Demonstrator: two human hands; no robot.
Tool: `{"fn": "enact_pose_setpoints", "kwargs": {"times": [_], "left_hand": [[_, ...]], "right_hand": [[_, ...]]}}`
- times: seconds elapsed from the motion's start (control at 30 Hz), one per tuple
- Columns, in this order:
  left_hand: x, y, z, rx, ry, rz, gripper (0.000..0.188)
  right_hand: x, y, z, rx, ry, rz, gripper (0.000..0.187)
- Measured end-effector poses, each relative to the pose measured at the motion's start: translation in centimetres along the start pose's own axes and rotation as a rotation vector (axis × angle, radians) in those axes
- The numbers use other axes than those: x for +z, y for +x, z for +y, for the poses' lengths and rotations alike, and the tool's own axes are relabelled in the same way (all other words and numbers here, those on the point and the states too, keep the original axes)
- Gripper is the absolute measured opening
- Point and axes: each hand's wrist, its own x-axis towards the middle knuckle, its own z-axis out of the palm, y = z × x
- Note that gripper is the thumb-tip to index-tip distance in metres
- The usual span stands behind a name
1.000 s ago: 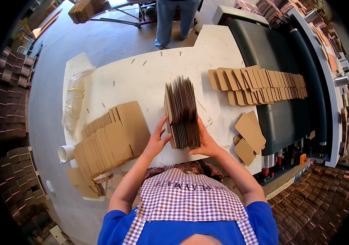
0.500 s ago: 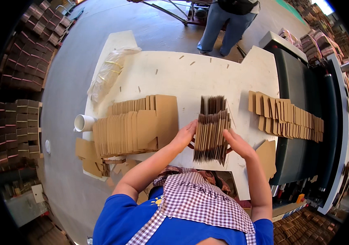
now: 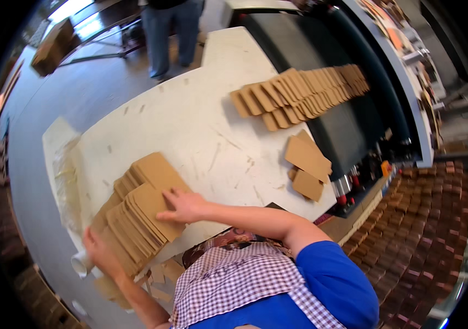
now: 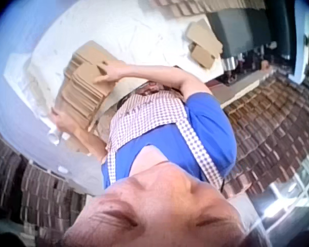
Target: The person repeatedly picks up stacks of flat cardboard pieces from a table and places them onto a moving conveyor belt. They align the pieces in a row as they feed them onto the belt, working alongside another person who also handles cardboard.
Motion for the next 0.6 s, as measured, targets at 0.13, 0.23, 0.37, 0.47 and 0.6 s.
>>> {"fn": "enact_pose_setpoints", "kwargs": {"times": [0.13, 0.23, 0.37, 0.47, 0.6], "left_hand": [[0.3, -3.2, 8.2, 0.438, -0.135, -0.107, 0.023], [4.6, -5.8, 13.1, 0.858, -0.098, -0.414, 0.019], [10.5, -9.5, 17.0, 0.933, -0.208, -0.629, 0.014], [14.6, -13.5, 18.2, 0.675, -0.391, -0.934, 0.018], [24.4, -23.0, 18.7, 0.074, -0.435, -1.428, 0.031]], "right_hand": [[1.6, -0.5, 1.2, -0.067, -0.058, 0.123, 0.097], [1.8, -1.6, 3.5, -0.158, 0.032, 0.232, 0.090], [-1.5, -6.7, 13.3, -0.130, 0.189, 0.567, 0.080], [-7.4, -13.9, 25.1, 0.317, 0.142, 0.837, 0.080], [-11.3, -22.8, 36.5, 0.638, -0.213, 0.926, 0.085]]}}
